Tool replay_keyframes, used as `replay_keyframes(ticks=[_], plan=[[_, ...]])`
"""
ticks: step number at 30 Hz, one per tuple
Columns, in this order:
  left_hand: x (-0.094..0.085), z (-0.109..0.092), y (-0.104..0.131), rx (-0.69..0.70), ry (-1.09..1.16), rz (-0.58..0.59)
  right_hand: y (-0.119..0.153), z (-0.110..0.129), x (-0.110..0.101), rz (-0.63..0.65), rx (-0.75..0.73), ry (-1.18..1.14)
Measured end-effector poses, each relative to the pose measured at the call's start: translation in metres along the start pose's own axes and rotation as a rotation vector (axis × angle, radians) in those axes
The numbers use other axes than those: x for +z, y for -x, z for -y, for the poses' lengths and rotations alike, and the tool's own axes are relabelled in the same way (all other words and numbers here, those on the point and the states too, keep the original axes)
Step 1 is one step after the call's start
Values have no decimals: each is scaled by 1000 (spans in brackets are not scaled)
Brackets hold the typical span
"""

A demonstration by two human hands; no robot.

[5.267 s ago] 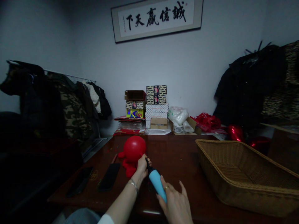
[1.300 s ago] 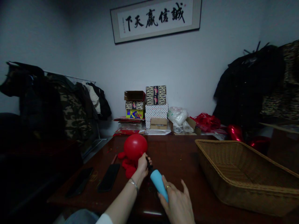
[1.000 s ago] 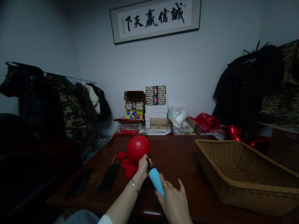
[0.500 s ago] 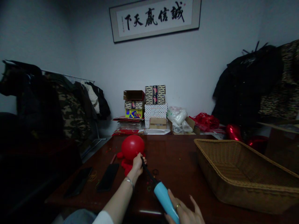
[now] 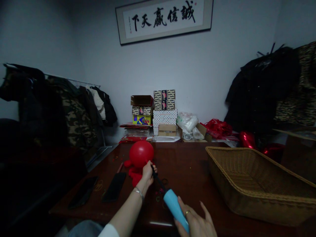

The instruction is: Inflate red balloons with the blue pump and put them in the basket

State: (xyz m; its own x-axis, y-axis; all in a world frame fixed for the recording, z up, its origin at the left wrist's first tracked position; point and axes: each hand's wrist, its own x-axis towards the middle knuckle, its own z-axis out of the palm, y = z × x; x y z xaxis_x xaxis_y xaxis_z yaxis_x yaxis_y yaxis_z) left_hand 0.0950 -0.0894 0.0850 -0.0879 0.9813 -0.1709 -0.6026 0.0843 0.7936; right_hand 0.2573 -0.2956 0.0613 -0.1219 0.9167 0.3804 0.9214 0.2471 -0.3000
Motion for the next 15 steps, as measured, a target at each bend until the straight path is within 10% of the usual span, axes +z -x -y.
replay_keyframes(ticks=[15], plan=[[7, 13, 10, -50, -2, 58, -47, 41, 4, -58, 102, -32]])
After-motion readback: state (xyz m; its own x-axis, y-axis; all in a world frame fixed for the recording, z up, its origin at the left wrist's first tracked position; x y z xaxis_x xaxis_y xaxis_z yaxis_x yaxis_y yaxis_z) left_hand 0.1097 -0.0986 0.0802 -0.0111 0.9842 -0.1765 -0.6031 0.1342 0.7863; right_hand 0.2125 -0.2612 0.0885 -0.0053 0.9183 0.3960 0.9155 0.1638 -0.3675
